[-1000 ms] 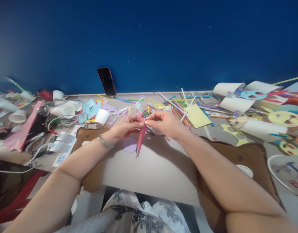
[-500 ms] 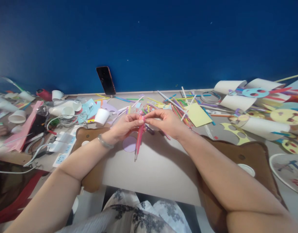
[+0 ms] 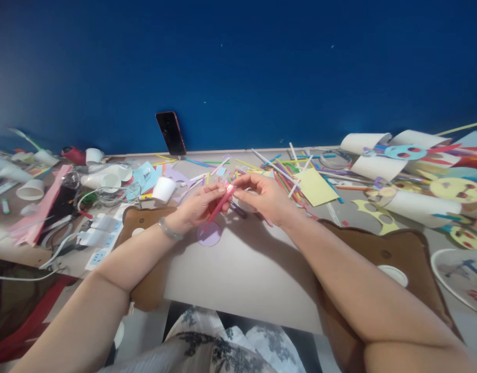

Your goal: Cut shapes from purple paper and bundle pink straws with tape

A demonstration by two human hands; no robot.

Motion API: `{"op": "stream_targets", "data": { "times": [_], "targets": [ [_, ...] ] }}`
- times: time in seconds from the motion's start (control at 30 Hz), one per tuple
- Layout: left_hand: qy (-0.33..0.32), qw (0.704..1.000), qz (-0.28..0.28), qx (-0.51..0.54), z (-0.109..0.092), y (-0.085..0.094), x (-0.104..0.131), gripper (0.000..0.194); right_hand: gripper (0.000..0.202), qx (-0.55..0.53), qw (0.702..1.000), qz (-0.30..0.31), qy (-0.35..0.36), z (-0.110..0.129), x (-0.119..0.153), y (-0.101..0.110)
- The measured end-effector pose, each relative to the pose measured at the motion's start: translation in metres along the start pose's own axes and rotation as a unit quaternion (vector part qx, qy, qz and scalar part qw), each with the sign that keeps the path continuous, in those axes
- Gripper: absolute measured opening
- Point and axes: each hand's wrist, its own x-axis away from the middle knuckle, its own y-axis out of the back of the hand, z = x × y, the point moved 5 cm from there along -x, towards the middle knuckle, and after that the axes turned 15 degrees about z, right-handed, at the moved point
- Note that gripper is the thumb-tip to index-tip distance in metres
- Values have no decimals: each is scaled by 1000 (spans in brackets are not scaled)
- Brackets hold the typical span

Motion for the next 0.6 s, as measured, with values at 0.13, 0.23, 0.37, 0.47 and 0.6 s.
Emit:
{"op": "stream_targets", "data": {
  "times": [0.13,0.23,0.37,0.47,0.6],
  "targets": [
    [-25,1000,3,14,-1,-2,0,39,37,-9,1000,14,-3,1,0,-5],
    [-20,1000,11,20,0,-2,-1,41,35,-30,999,20,-25,2,1,-8],
    [5,1000,11,8,4,0,-1,43,33,-25,999,25,-36,5,3,-8],
    [15,1000,-9,-22,7,1,0,42,30,13,998,13,-53,1,4,-4],
    [-36,992,-16,-119,0,-1,2,43,28,62,997,-3,-54,-5,3,1]
  ]
}}
